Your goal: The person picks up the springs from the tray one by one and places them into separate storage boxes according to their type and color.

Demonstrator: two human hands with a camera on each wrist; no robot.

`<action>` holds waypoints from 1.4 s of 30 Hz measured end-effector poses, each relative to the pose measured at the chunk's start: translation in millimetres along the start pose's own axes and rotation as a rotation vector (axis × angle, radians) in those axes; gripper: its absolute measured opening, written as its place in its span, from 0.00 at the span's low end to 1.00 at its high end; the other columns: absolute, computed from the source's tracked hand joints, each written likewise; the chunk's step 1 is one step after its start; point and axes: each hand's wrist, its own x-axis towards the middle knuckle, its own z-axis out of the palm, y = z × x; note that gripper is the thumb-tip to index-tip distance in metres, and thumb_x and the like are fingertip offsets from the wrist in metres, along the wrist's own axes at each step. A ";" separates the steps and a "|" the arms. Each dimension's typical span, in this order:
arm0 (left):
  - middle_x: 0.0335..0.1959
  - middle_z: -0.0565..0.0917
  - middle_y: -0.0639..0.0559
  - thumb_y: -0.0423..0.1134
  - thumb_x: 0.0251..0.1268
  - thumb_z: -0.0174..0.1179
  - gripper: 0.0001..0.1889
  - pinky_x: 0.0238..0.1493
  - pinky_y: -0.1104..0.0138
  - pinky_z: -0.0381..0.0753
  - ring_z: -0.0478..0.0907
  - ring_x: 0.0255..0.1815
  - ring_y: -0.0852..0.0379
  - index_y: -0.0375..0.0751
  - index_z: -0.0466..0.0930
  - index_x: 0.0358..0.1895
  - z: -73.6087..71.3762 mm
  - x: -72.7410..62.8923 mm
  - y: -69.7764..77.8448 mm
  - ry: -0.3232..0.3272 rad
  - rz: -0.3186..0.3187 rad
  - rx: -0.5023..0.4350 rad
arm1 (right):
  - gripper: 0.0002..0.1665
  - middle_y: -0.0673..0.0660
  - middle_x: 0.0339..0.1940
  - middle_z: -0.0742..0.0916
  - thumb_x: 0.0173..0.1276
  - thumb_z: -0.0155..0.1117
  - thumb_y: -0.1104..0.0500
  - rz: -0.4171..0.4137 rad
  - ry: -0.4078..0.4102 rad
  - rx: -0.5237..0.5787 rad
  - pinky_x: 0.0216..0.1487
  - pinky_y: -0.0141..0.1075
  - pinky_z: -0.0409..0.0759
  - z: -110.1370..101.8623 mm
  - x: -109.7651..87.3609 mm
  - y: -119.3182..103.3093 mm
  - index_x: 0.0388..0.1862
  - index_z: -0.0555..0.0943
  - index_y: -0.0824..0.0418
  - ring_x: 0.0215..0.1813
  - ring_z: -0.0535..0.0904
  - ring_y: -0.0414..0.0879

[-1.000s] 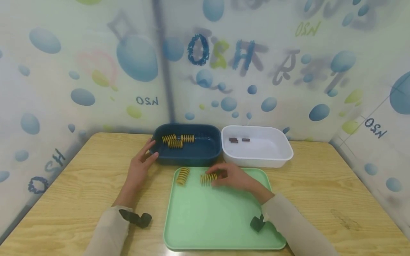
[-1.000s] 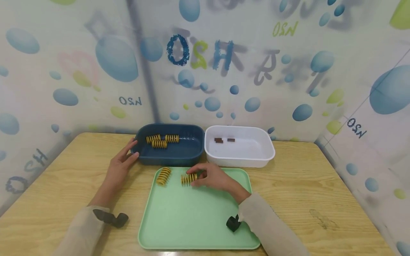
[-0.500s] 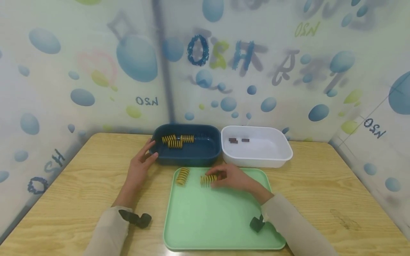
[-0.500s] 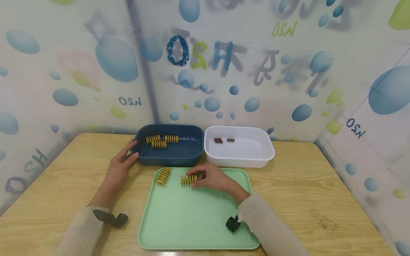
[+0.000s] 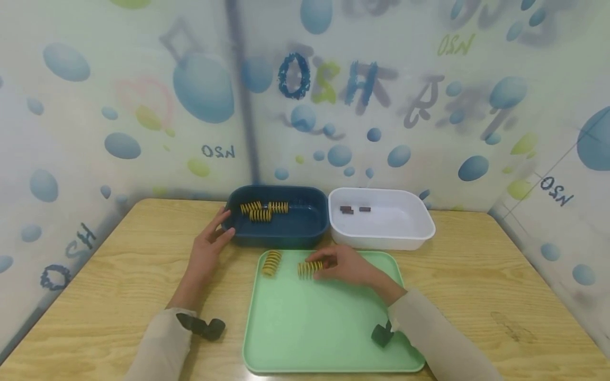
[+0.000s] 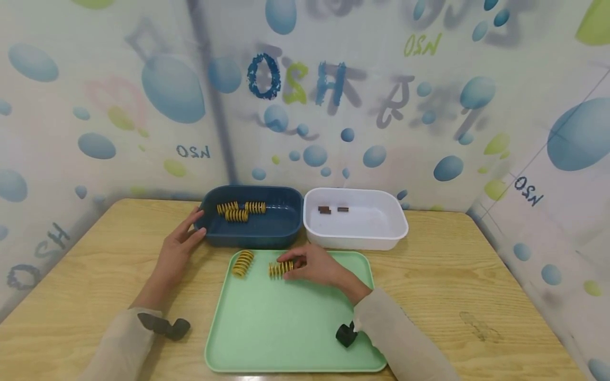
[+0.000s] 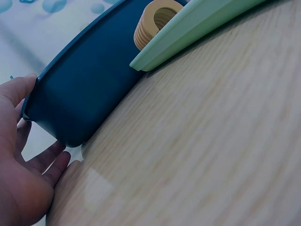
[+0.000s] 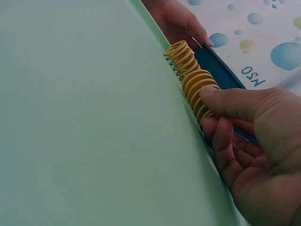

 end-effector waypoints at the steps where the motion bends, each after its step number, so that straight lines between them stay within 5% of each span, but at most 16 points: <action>1: 0.77 0.49 0.48 0.36 0.72 0.54 0.28 0.52 0.82 0.67 0.57 0.70 0.39 0.35 0.59 0.71 -0.1 -0.1 0.0 -0.002 0.000 -0.004 | 0.21 0.48 0.44 0.86 0.58 0.73 0.57 0.002 0.000 0.001 0.42 0.34 0.78 0.0 -0.1 -0.7 0.52 0.84 0.55 0.38 0.78 0.42; 14: 0.77 0.50 0.45 0.36 0.71 0.55 0.28 0.53 0.81 0.68 0.57 0.70 0.38 0.34 0.60 0.71 -0.6 0.2 -3.6 0.001 0.024 -0.020 | 0.21 0.43 0.41 0.85 0.59 0.72 0.53 0.005 -0.016 0.014 0.31 0.32 0.74 -5.0 -1.5 -9.9 0.53 0.83 0.48 0.33 0.74 0.41; 20: 0.77 0.50 0.49 0.37 0.71 0.55 0.28 0.54 0.81 0.67 0.57 0.70 0.41 0.36 0.60 0.71 0.1 0.3 -4.0 0.011 0.019 -0.003 | 0.21 0.53 0.35 0.85 0.61 0.71 0.59 -0.004 -0.001 0.054 0.28 0.30 0.72 -13.7 -5.9 -29.5 0.54 0.83 0.58 0.29 0.72 0.42; 28: 0.77 0.51 0.55 0.41 0.71 0.55 0.29 0.55 0.80 0.67 0.57 0.71 0.43 0.44 0.61 0.73 -5.3 6.9 -24.9 0.013 0.028 0.013 | 0.21 0.55 0.27 0.81 0.59 0.70 0.66 -0.032 0.010 0.096 0.27 0.28 0.69 -24.2 -7.4 -59.1 0.53 0.82 0.65 0.26 0.69 0.43; 42: 0.77 0.51 0.54 0.41 0.71 0.56 0.28 0.57 0.80 0.67 0.57 0.71 0.45 0.44 0.62 0.72 -4.7 9.4 -27.1 0.013 0.037 0.007 | 0.20 0.58 0.39 0.85 0.61 0.69 0.64 -0.006 0.025 0.110 0.32 0.30 0.74 -35.9 1.6 -65.8 0.54 0.82 0.63 0.34 0.75 0.49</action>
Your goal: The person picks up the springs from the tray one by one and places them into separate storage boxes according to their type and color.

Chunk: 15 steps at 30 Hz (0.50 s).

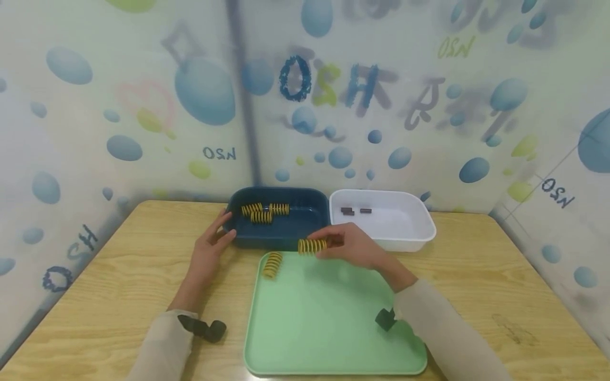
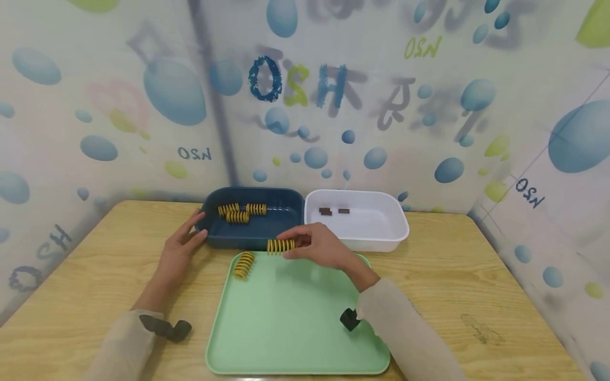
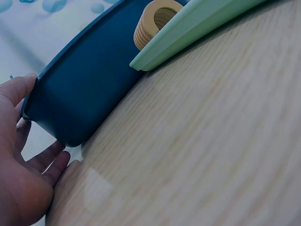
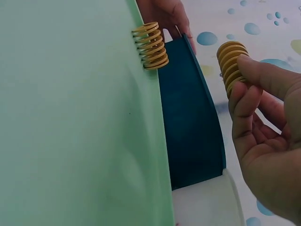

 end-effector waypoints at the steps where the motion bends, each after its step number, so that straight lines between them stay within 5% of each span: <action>1: 0.77 0.51 0.54 0.41 0.71 0.56 0.28 0.57 0.80 0.66 0.56 0.71 0.45 0.44 0.62 0.72 0.0 0.0 0.1 0.000 0.001 0.004 | 0.20 0.58 0.40 0.85 0.61 0.69 0.64 0.001 -0.001 0.003 0.33 0.31 0.75 -0.7 0.7 -0.6 0.54 0.81 0.63 0.35 0.75 0.49; 15: 0.76 0.52 0.54 0.42 0.71 0.56 0.28 0.56 0.80 0.67 0.59 0.70 0.44 0.43 0.62 0.72 0.1 0.3 -0.9 0.007 0.002 0.015 | 0.22 0.56 0.37 0.85 0.63 0.69 0.62 0.018 0.020 -0.051 0.32 0.33 0.76 -5.8 14.9 4.7 0.56 0.80 0.62 0.33 0.75 0.45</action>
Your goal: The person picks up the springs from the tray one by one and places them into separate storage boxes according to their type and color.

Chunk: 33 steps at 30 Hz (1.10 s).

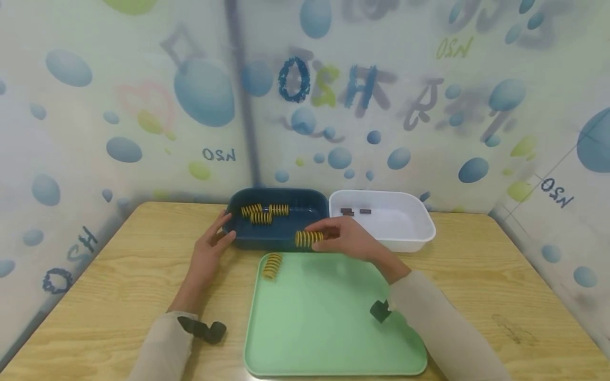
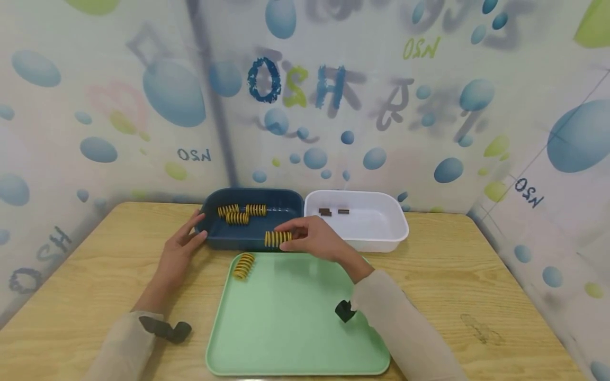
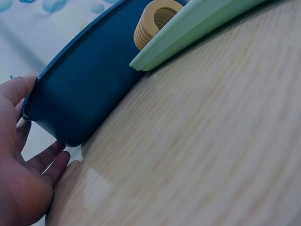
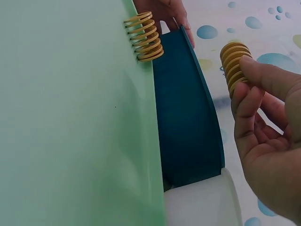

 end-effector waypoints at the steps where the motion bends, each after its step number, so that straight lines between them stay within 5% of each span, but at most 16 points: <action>1: 0.76 0.52 0.54 0.42 0.71 0.56 0.28 0.56 0.80 0.67 0.59 0.70 0.44 0.43 0.62 0.72 -0.1 -0.2 0.2 -0.002 -0.001 0.002 | 0.22 0.55 0.36 0.85 0.63 0.69 0.61 0.002 0.003 -0.009 0.32 0.33 0.76 0.3 2.2 3.8 0.57 0.80 0.61 0.33 0.75 0.44; 10: 0.77 0.51 0.53 0.41 0.71 0.56 0.29 0.55 0.81 0.67 0.57 0.71 0.44 0.41 0.61 0.72 0.0 -1.5 3.6 -0.007 -0.013 -0.005 | 0.22 0.51 0.39 0.86 0.61 0.71 0.55 0.001 0.012 0.020 0.36 0.37 0.80 2.5 18.7 20.2 0.55 0.82 0.53 0.37 0.79 0.47; 21: 0.76 0.50 0.45 0.35 0.72 0.54 0.27 0.52 0.82 0.68 0.58 0.70 0.38 0.33 0.60 0.71 4.6 -11.3 32.4 -0.011 -0.028 -0.014 | 0.22 0.52 0.33 0.84 0.60 0.72 0.52 0.047 0.053 -0.070 0.34 0.37 0.77 1.5 31.6 16.3 0.55 0.82 0.50 0.34 0.76 0.46; 33: 0.76 0.50 0.45 0.35 0.71 0.54 0.28 0.52 0.83 0.67 0.57 0.70 0.38 0.31 0.60 0.70 3.8 -9.7 28.8 -0.015 -0.014 -0.017 | 0.23 0.52 0.34 0.85 0.60 0.72 0.51 0.078 0.072 -0.003 0.36 0.43 0.77 5.1 42.8 20.3 0.55 0.82 0.48 0.34 0.75 0.48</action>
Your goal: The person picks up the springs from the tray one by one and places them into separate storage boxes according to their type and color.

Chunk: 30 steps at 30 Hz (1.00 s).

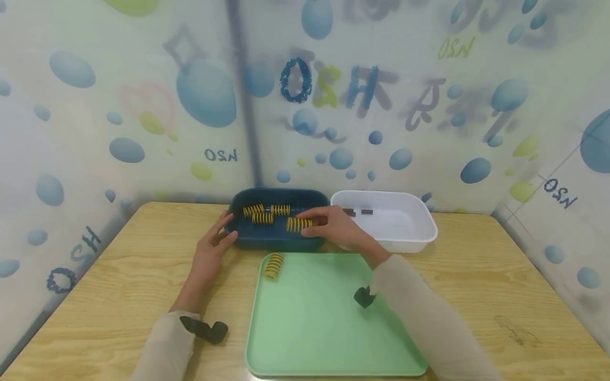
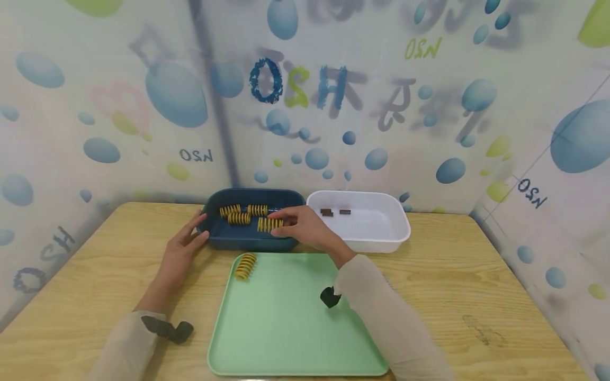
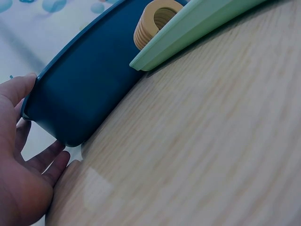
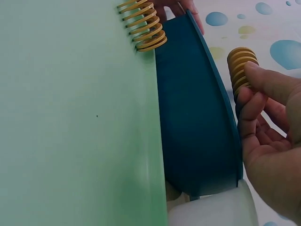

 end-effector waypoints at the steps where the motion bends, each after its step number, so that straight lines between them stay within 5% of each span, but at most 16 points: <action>1: 0.76 0.51 0.45 0.35 0.71 0.55 0.28 0.52 0.83 0.67 0.57 0.70 0.38 0.31 0.60 0.70 -0.4 0.4 -0.8 -0.001 0.000 0.000 | 0.23 0.52 0.34 0.85 0.60 0.72 0.51 0.004 0.000 0.002 0.37 0.43 0.77 0.5 0.9 0.0 0.56 0.82 0.48 0.34 0.75 0.47; 9: 0.77 0.51 0.51 0.39 0.71 0.56 0.29 0.54 0.81 0.68 0.58 0.70 0.42 0.37 0.61 0.71 -5.9 9.5 -24.5 0.003 0.007 0.007 | 0.27 0.57 0.32 0.81 0.60 0.72 0.55 0.032 -0.012 0.072 0.28 0.34 0.70 1.2 8.5 -1.5 0.59 0.80 0.58 0.30 0.70 0.45; 15: 0.76 0.52 0.57 0.41 0.71 0.56 0.29 0.55 0.81 0.66 0.58 0.70 0.44 0.41 0.62 0.72 -7.1 10.0 -29.2 0.014 0.013 0.020 | 0.27 0.58 0.33 0.81 0.60 0.72 0.56 0.043 -0.017 0.061 0.29 0.34 0.70 1.2 13.9 -6.0 0.59 0.79 0.58 0.31 0.70 0.45; 22: 0.76 0.52 0.55 0.40 0.71 0.56 0.28 0.55 0.81 0.66 0.59 0.70 0.42 0.40 0.62 0.72 -7.1 7.5 -22.1 0.017 -0.003 0.017 | 0.27 0.50 0.39 0.83 0.63 0.69 0.53 0.030 -0.020 -0.055 0.33 0.36 0.73 0.8 25.0 -4.2 0.61 0.78 0.55 0.36 0.74 0.46; 30: 0.77 0.51 0.48 0.35 0.72 0.54 0.27 0.53 0.82 0.67 0.60 0.69 0.40 0.36 0.61 0.71 -0.8 -0.3 -0.1 0.003 -0.024 0.006 | 0.27 0.55 0.50 0.83 0.64 0.68 0.52 0.051 -0.011 -0.074 0.38 0.40 0.76 -1.6 33.8 -3.4 0.62 0.78 0.55 0.41 0.77 0.50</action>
